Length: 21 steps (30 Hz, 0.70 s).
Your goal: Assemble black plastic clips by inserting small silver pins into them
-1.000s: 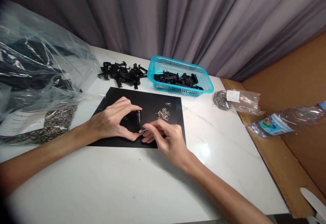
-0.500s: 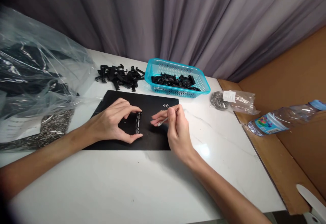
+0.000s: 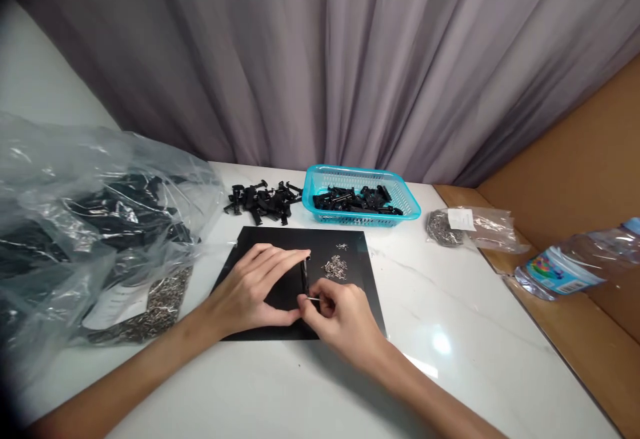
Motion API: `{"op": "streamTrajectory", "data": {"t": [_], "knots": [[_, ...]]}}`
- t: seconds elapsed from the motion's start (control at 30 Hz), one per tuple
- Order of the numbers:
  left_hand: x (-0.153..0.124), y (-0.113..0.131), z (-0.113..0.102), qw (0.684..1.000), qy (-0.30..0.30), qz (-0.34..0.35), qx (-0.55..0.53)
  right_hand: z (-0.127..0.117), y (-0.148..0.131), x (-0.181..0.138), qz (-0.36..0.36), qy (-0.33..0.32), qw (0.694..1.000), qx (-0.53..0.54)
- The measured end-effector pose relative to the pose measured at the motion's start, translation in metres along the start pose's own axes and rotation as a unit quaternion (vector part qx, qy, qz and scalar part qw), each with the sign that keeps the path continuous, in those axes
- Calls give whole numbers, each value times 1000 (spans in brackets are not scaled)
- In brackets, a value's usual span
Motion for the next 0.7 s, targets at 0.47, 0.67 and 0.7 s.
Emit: {"op": "streamTrajectory", "data": {"t": [0.47,0.67,0.7], "knots": [[-25,-77,-5,967,8,-201,157,-99,17,112,-117,278,876,-376],[-17,-69,-10,970,23,-210,118,-60,17,70,-245,196,906,-283],[-16,-67,-10,970,20,-212,117,-56,18,62,-271,187,904,-273]]}}
Point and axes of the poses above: each hand's wrist, its own x-axis towards the middle knuckle, its own z-axis out of the palm, y = z × x, the point moved 3 cm from there along x, towards the middle knuckle, and after that the axes turned 11 degrees about y, right-handed, at the moved point
